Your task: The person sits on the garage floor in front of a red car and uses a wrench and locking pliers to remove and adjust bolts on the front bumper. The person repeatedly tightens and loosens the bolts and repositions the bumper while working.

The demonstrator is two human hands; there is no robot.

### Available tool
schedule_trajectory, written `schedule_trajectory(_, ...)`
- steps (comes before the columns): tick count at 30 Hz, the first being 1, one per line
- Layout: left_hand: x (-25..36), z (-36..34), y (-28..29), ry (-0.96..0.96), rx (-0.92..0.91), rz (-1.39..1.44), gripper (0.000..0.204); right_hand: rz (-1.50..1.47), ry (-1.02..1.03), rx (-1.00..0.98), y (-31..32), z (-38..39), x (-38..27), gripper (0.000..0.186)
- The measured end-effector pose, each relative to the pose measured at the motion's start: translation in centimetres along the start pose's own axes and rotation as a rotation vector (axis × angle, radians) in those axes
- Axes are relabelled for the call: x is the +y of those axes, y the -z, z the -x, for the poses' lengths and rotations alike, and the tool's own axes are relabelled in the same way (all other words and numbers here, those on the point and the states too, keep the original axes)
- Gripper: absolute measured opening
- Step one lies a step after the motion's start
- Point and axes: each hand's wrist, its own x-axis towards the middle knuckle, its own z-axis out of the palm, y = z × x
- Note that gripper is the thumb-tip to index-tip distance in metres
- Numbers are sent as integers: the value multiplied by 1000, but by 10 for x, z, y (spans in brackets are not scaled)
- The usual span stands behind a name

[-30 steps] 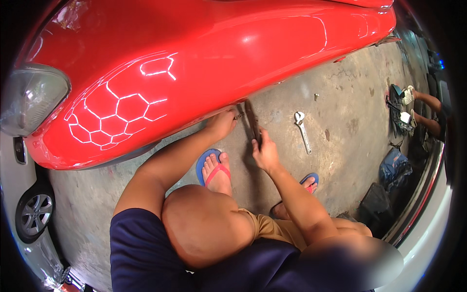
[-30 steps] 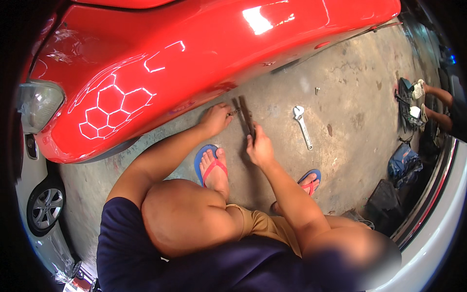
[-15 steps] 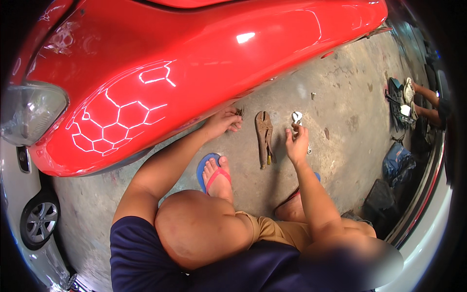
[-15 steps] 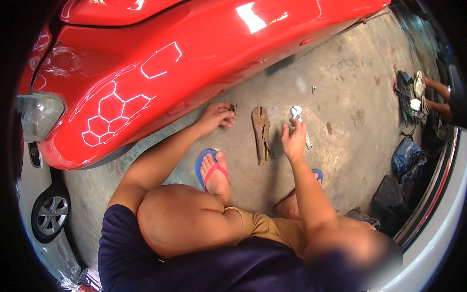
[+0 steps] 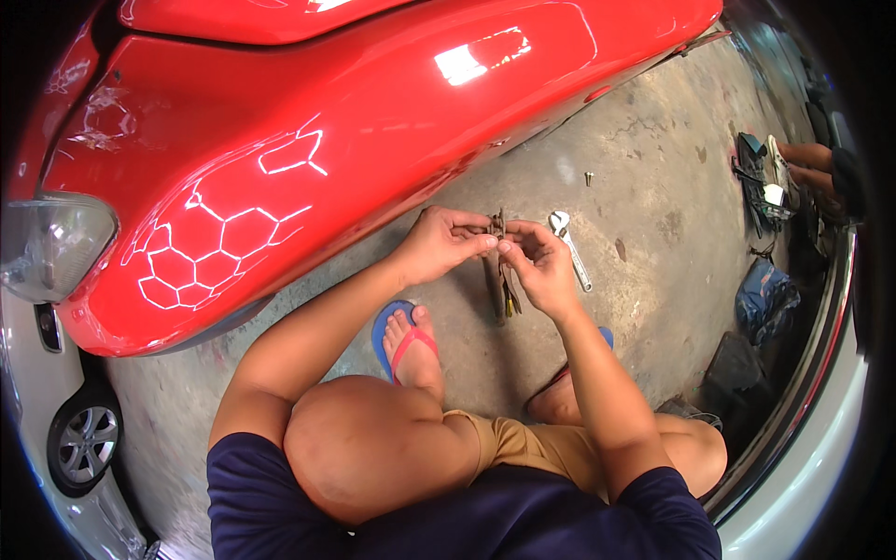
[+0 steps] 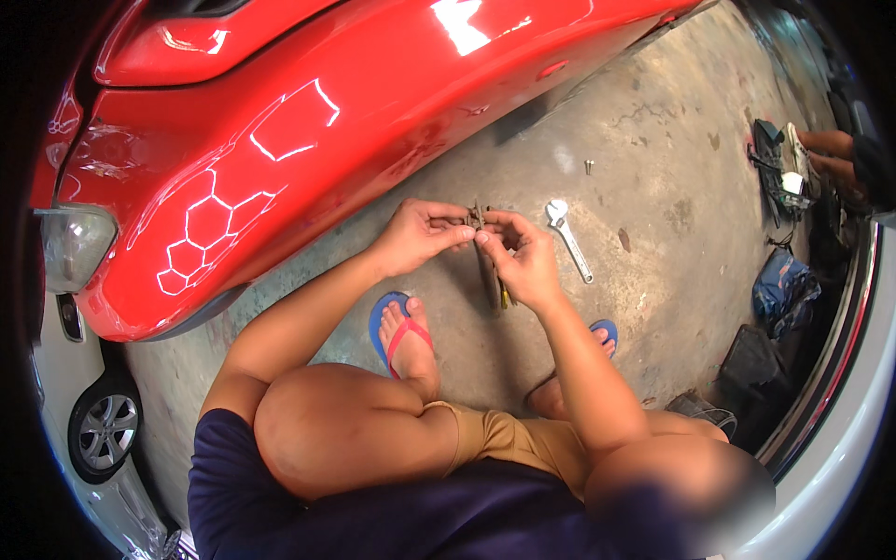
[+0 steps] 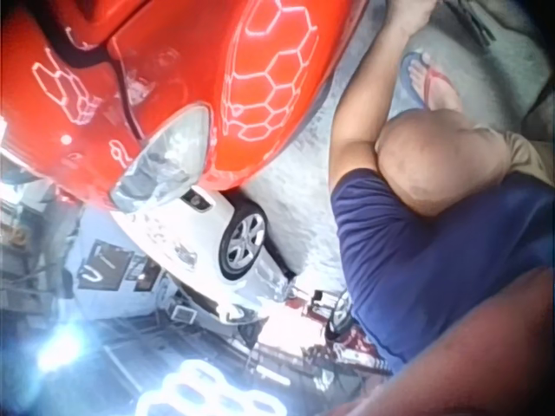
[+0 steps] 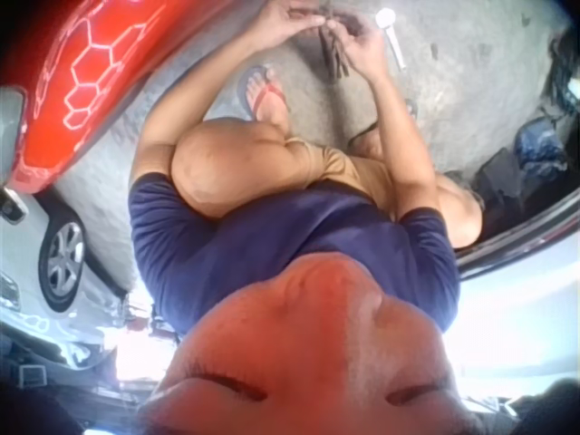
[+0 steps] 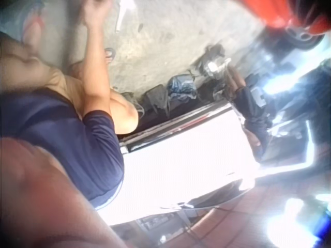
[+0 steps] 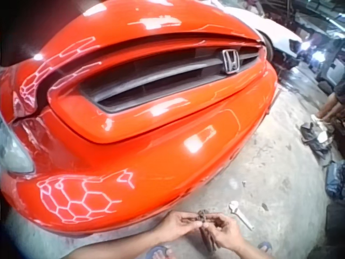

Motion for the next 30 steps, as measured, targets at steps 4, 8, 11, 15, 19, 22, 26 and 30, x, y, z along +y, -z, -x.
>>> schedule_trajectory(4,24,8,-11,-130,105,49,31,-251,-56,-89,9,-1,-27,27)
schedule_trajectory(8,47,16,-14,-98,57,57,34,-390,-22,-162,15,0,-42,25)
schedule_trajectory(11,59,22,-16,-211,50,-44,33,-430,9,-200,19,3,-50,29)
schedule_trajectory(15,77,30,-23,-319,43,-72,32,-436,68,-192,23,6,-63,31)
schedule_trajectory(19,77,35,-30,-330,50,33,33,-430,119,-183,24,10,-76,30)
schedule_trajectory(22,82,39,-35,-366,41,100,33,-463,153,-200,27,13,-83,28)
schedule_trajectory(26,91,43,-44,-378,47,187,31,-495,165,-235,32,16,-92,26)
schedule_trajectory(30,94,48,-45,-373,39,162,30,-500,187,-232,33,20,-99,25)
